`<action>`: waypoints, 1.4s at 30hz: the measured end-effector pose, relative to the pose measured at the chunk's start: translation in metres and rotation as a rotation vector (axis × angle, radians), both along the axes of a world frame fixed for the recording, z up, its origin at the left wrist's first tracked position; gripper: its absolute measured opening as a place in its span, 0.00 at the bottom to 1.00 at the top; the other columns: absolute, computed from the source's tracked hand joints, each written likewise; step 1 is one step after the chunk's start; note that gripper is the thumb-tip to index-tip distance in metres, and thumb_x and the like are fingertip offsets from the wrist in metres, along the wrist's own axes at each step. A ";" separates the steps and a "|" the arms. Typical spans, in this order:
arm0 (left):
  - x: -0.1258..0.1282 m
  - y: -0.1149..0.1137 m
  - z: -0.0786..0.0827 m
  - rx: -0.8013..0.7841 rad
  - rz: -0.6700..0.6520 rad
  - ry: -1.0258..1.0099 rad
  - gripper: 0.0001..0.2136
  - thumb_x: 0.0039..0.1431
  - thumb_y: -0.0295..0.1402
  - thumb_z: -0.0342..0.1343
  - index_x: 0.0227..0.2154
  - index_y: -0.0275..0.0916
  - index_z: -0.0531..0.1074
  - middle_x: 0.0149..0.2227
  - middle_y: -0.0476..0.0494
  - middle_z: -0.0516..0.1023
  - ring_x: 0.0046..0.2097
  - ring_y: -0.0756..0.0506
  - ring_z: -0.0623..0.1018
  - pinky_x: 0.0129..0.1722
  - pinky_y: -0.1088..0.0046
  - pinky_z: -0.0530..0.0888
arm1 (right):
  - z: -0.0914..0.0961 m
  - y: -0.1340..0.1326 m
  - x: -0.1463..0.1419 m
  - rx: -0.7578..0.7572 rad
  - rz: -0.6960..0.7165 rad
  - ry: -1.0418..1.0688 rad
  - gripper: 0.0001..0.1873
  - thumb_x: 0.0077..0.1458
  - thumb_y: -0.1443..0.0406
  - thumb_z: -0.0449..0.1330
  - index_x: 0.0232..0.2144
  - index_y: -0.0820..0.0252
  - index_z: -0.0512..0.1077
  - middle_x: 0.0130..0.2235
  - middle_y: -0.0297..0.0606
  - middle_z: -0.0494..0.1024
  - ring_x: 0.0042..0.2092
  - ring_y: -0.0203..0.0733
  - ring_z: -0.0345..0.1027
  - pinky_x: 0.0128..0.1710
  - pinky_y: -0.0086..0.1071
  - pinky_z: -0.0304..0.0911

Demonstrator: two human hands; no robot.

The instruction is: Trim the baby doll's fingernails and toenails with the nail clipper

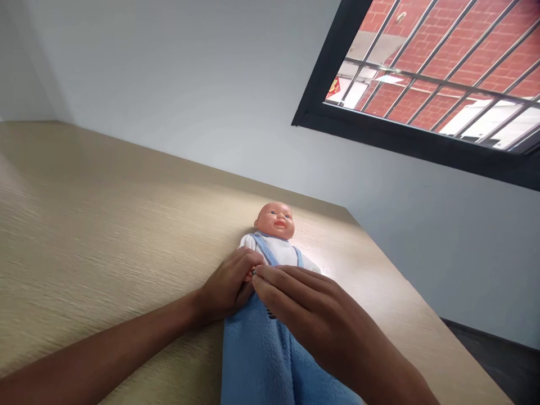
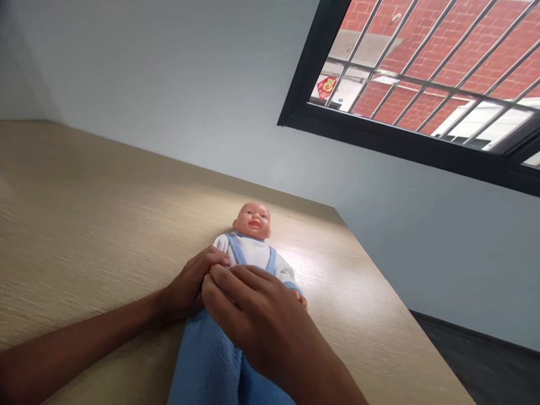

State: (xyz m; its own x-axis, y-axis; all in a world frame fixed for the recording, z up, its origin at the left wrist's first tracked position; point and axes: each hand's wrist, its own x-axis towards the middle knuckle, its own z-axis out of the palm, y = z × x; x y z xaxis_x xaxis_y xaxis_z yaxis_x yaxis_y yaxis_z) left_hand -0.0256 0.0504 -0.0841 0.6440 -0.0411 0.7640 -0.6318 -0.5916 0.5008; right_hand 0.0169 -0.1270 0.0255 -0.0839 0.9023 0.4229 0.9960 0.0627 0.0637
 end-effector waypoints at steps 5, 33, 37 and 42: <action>0.000 0.000 0.000 -0.006 0.017 0.007 0.06 0.67 0.30 0.44 0.41 0.37 0.66 0.38 0.42 0.74 0.40 0.44 0.73 0.42 0.67 0.71 | -0.005 0.003 -0.004 0.024 -0.041 0.019 0.19 0.64 0.76 0.46 0.47 0.59 0.72 0.43 0.45 0.81 0.39 0.48 0.78 0.34 0.39 0.74; -0.001 0.002 0.003 0.046 0.014 0.000 0.05 0.69 0.30 0.45 0.44 0.38 0.65 0.40 0.41 0.74 0.41 0.44 0.72 0.43 0.67 0.70 | 0.007 -0.011 0.042 -0.245 -0.132 1.600 0.19 0.53 0.64 0.71 0.44 0.59 0.70 0.43 0.40 0.81 0.45 0.44 0.79 0.48 0.37 0.74; 0.000 0.003 0.002 0.051 0.000 -0.008 0.06 0.68 0.29 0.45 0.44 0.38 0.64 0.40 0.41 0.74 0.41 0.44 0.72 0.43 0.67 0.70 | 0.005 -0.011 0.040 -0.140 -0.117 1.464 0.17 0.56 0.64 0.68 0.45 0.57 0.68 0.44 0.41 0.81 0.46 0.44 0.79 0.46 0.35 0.76; 0.000 0.004 0.004 0.044 -0.003 -0.009 0.05 0.69 0.30 0.45 0.44 0.38 0.64 0.40 0.41 0.73 0.42 0.43 0.72 0.43 0.66 0.70 | -0.007 -0.011 0.029 0.084 -0.071 0.915 0.19 0.54 0.71 0.64 0.46 0.55 0.65 0.42 0.37 0.81 0.42 0.41 0.79 0.44 0.35 0.77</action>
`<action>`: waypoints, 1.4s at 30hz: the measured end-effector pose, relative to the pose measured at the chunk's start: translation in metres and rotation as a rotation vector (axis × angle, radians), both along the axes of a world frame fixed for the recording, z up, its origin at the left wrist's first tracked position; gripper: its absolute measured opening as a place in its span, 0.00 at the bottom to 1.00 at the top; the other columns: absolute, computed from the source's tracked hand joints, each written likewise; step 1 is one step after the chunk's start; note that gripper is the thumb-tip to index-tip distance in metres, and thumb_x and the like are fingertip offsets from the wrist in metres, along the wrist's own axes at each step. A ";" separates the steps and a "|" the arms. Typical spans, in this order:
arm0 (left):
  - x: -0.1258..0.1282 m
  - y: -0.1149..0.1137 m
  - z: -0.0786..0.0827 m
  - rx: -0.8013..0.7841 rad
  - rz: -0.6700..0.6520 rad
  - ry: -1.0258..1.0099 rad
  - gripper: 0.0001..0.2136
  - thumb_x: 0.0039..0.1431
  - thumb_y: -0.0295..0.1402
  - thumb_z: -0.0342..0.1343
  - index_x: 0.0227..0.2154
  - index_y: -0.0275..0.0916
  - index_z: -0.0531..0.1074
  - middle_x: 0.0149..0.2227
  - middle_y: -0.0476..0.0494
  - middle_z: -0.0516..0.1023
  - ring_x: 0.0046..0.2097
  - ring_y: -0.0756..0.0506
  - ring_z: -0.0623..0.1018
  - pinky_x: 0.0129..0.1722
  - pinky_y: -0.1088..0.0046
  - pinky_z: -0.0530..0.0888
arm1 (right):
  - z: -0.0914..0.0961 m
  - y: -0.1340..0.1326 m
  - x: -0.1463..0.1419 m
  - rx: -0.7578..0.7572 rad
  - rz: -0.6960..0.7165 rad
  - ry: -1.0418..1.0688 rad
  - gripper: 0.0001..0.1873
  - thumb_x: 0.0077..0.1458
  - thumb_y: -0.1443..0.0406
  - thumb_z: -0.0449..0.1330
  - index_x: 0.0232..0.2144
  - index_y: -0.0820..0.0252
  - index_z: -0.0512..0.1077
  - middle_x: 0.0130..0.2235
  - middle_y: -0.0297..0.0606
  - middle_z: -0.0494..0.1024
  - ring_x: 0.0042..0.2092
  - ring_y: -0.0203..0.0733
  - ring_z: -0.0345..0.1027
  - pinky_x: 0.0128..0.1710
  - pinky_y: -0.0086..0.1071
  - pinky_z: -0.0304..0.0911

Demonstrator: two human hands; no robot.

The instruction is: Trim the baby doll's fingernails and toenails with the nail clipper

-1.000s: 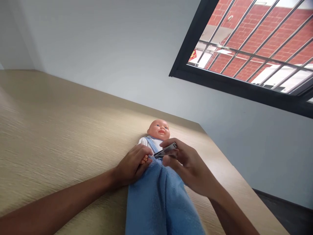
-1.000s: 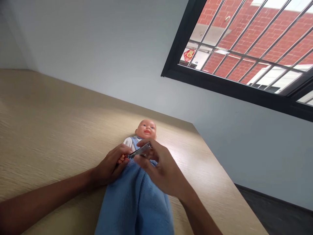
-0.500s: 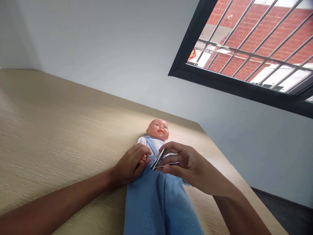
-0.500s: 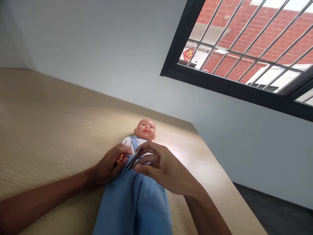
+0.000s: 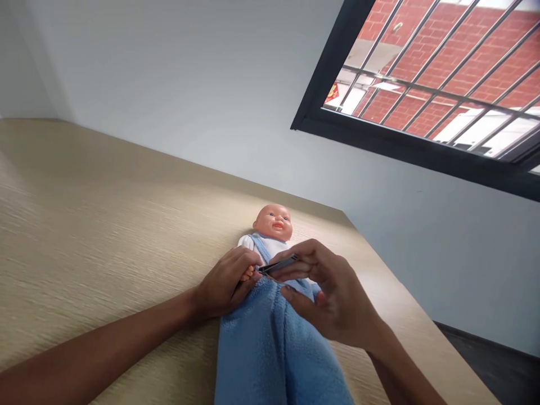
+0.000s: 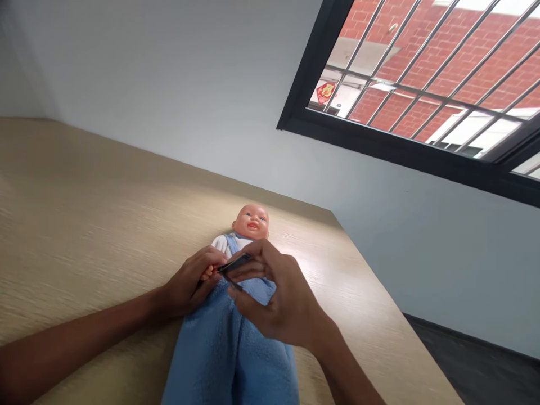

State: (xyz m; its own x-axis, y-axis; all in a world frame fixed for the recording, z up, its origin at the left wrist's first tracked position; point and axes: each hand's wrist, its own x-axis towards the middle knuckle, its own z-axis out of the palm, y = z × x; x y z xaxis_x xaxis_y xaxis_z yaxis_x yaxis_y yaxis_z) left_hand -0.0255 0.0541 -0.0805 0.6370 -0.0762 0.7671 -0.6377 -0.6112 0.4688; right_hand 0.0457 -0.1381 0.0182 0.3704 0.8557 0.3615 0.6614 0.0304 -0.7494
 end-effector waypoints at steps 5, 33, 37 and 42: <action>0.000 0.000 0.001 -0.006 -0.018 0.003 0.06 0.68 0.31 0.44 0.42 0.38 0.64 0.39 0.41 0.73 0.40 0.43 0.72 0.42 0.66 0.70 | -0.012 -0.002 -0.008 -0.035 -0.076 -0.491 0.24 0.48 0.72 0.61 0.46 0.52 0.62 0.47 0.38 0.81 0.44 0.48 0.79 0.42 0.40 0.75; 0.000 0.001 -0.002 -0.029 -0.023 0.016 0.07 0.66 0.31 0.46 0.44 0.38 0.66 0.41 0.40 0.74 0.41 0.43 0.72 0.43 0.65 0.71 | 0.020 0.004 -0.027 -0.128 0.088 -1.036 0.14 0.62 0.79 0.49 0.31 0.59 0.67 0.36 0.38 0.78 0.38 0.43 0.74 0.34 0.36 0.67; 0.000 0.001 -0.005 -0.028 -0.014 0.013 0.08 0.64 0.29 0.47 0.45 0.38 0.66 0.41 0.40 0.74 0.41 0.43 0.72 0.43 0.64 0.71 | 0.020 0.006 -0.033 -0.117 0.082 -1.070 0.13 0.62 0.78 0.49 0.32 0.60 0.68 0.40 0.40 0.79 0.35 0.42 0.72 0.34 0.36 0.65; 0.001 0.001 -0.005 -0.026 -0.004 0.018 0.09 0.63 0.26 0.47 0.44 0.38 0.66 0.40 0.41 0.74 0.40 0.44 0.73 0.42 0.65 0.72 | 0.021 0.005 -0.041 -0.105 0.074 -1.088 0.14 0.60 0.80 0.48 0.31 0.60 0.68 0.37 0.39 0.79 0.30 0.40 0.68 0.31 0.35 0.63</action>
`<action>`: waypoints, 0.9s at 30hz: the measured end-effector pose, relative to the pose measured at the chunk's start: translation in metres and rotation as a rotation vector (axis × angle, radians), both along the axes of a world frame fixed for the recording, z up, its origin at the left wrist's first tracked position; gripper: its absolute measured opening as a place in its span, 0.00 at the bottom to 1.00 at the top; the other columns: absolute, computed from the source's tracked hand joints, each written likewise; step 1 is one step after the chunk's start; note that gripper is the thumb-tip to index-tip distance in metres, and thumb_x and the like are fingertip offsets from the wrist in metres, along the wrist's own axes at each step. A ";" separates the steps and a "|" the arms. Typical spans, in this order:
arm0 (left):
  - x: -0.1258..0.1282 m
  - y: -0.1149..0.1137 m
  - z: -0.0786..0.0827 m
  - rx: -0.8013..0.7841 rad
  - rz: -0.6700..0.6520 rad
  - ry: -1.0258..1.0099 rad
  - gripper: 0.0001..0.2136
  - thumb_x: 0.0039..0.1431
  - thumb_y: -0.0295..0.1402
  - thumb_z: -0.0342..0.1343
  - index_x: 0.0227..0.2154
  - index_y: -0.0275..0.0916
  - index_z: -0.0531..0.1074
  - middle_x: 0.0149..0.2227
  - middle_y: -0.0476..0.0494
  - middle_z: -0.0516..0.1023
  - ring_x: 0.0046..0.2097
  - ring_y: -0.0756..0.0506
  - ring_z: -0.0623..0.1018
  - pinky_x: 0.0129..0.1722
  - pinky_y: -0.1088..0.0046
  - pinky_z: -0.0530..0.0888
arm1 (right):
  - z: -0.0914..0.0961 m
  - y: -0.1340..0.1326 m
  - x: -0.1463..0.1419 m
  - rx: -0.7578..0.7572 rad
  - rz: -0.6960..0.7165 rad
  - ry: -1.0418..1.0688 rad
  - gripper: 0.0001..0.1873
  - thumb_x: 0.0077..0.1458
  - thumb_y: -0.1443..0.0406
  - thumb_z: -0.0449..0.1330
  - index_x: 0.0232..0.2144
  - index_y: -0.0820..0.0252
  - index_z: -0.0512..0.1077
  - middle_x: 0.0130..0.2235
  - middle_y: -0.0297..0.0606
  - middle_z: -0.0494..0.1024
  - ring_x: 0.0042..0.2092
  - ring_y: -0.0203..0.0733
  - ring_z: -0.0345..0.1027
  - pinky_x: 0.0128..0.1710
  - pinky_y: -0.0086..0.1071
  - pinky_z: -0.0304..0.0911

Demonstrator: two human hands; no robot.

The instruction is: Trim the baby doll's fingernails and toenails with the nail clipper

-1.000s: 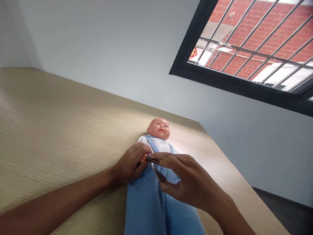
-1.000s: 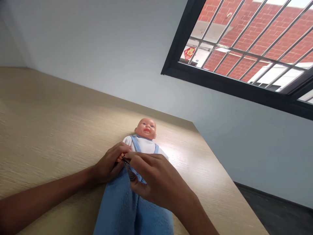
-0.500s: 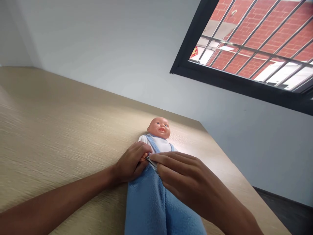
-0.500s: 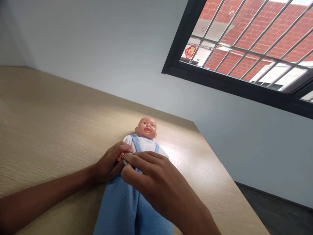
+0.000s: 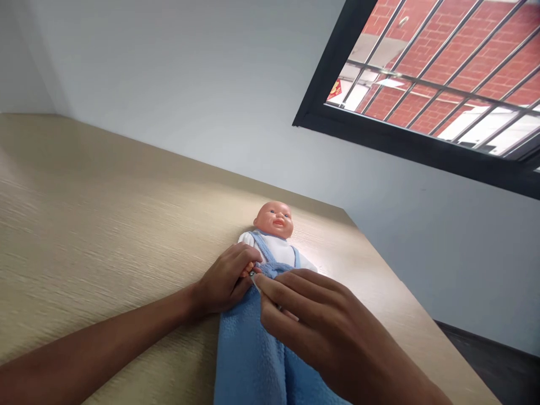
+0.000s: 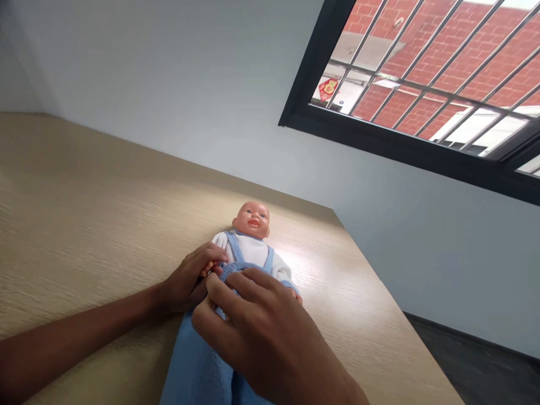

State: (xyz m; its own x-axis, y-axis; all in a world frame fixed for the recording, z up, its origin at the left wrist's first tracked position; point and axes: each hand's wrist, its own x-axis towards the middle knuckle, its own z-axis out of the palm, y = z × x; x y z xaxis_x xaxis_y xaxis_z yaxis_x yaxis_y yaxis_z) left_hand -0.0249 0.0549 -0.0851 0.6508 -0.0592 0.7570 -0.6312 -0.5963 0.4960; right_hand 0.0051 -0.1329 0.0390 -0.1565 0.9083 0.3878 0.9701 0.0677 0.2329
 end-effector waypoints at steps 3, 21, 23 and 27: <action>-0.001 0.000 0.004 0.006 -0.006 -0.005 0.08 0.64 0.28 0.46 0.44 0.37 0.66 0.40 0.40 0.74 0.41 0.43 0.73 0.43 0.65 0.72 | -0.005 -0.001 0.009 0.007 -0.004 0.111 0.10 0.61 0.76 0.52 0.34 0.59 0.68 0.39 0.38 0.80 0.33 0.41 0.72 0.32 0.35 0.66; -0.006 -0.003 0.012 -0.134 0.022 0.011 0.07 0.68 0.31 0.44 0.44 0.37 0.65 0.35 0.45 0.74 0.33 0.48 0.72 0.35 0.73 0.70 | -0.025 -0.005 0.022 0.001 -0.101 0.471 0.14 0.63 0.71 0.52 0.50 0.55 0.58 0.54 0.50 0.74 0.53 0.49 0.73 0.44 0.43 0.75; -0.007 -0.002 0.014 -0.147 0.020 0.002 0.07 0.67 0.30 0.45 0.44 0.37 0.65 0.35 0.46 0.74 0.33 0.48 0.72 0.35 0.73 0.70 | -0.027 -0.002 0.022 0.040 -0.085 0.449 0.12 0.64 0.72 0.52 0.48 0.56 0.58 0.52 0.48 0.75 0.52 0.49 0.74 0.42 0.42 0.76; -0.007 -0.002 0.015 -0.155 0.004 -0.009 0.08 0.65 0.29 0.46 0.44 0.37 0.66 0.35 0.46 0.74 0.34 0.48 0.73 0.36 0.73 0.70 | -0.028 0.005 0.021 0.105 -0.038 0.354 0.11 0.63 0.74 0.50 0.46 0.57 0.60 0.49 0.47 0.77 0.50 0.48 0.76 0.41 0.43 0.77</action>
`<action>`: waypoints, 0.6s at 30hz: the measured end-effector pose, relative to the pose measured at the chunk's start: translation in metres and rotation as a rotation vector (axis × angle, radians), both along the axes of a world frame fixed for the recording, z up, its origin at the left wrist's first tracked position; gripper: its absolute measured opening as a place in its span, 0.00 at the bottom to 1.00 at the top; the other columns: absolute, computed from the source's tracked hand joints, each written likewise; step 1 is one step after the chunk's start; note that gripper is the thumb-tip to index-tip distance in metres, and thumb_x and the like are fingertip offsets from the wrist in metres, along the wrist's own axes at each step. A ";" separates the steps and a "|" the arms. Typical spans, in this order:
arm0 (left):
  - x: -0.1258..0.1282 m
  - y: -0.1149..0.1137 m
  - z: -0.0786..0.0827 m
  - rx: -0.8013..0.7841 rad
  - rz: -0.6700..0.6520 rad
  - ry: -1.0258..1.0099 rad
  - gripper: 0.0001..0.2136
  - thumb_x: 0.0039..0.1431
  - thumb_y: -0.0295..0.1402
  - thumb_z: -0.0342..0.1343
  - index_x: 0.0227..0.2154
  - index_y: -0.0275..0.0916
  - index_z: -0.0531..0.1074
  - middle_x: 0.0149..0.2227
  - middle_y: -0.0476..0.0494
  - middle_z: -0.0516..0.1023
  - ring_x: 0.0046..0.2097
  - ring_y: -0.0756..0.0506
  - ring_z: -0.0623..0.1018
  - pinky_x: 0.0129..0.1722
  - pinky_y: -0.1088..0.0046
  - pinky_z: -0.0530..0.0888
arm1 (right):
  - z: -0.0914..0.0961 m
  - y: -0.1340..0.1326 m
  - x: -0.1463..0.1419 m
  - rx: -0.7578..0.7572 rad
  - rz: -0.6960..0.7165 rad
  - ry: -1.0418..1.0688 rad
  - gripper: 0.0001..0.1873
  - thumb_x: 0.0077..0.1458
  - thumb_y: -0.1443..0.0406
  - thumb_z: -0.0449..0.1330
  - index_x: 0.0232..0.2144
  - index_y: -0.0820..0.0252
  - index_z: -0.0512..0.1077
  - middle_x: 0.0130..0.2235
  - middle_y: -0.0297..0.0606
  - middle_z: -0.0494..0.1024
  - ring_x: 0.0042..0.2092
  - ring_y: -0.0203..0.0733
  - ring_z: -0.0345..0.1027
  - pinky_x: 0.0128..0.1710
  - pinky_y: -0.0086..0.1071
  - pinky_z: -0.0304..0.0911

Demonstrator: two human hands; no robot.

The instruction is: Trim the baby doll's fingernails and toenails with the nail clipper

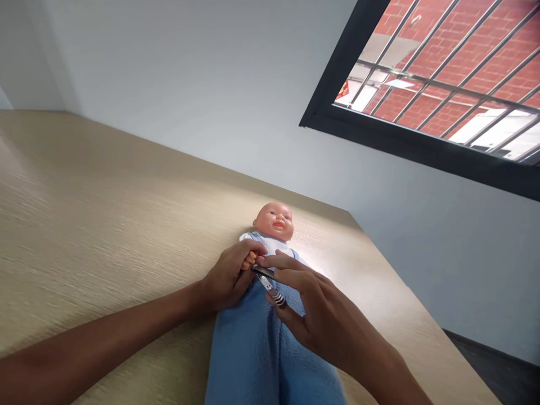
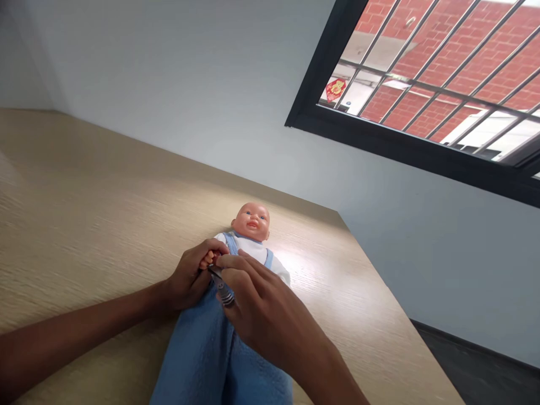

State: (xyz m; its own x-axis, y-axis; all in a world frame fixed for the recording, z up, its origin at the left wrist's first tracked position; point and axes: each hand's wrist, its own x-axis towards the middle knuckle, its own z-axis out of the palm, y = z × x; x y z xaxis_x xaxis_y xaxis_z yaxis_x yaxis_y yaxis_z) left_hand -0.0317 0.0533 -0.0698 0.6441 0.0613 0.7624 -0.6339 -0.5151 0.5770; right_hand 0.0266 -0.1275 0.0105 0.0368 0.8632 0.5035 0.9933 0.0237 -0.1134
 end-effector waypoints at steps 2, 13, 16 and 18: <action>0.001 0.000 0.000 -0.003 -0.008 -0.002 0.07 0.65 0.29 0.46 0.44 0.37 0.66 0.36 0.46 0.75 0.34 0.48 0.73 0.36 0.73 0.71 | 0.000 0.003 -0.001 0.030 0.024 -0.061 0.11 0.62 0.75 0.50 0.45 0.58 0.61 0.49 0.48 0.77 0.50 0.48 0.76 0.45 0.45 0.76; 0.002 0.001 -0.003 -0.042 -0.011 0.020 0.06 0.62 0.27 0.46 0.40 0.37 0.67 0.33 0.46 0.74 0.32 0.48 0.72 0.34 0.72 0.70 | -0.003 0.002 0.000 0.057 0.069 -0.240 0.11 0.62 0.78 0.51 0.40 0.61 0.66 0.47 0.44 0.79 0.48 0.43 0.75 0.57 0.47 0.71; 0.002 0.001 -0.003 -0.051 -0.018 0.035 0.06 0.62 0.26 0.47 0.40 0.36 0.67 0.33 0.46 0.74 0.32 0.49 0.72 0.34 0.72 0.69 | 0.000 0.003 -0.001 0.086 0.098 -0.299 0.10 0.62 0.78 0.52 0.41 0.62 0.68 0.47 0.46 0.79 0.48 0.45 0.75 0.50 0.42 0.74; 0.002 0.001 -0.003 -0.059 -0.017 0.039 0.06 0.62 0.25 0.47 0.40 0.36 0.67 0.33 0.46 0.74 0.32 0.49 0.72 0.34 0.73 0.69 | 0.002 0.004 -0.003 0.112 0.116 -0.343 0.10 0.62 0.78 0.53 0.39 0.63 0.70 0.45 0.46 0.80 0.45 0.44 0.76 0.46 0.39 0.75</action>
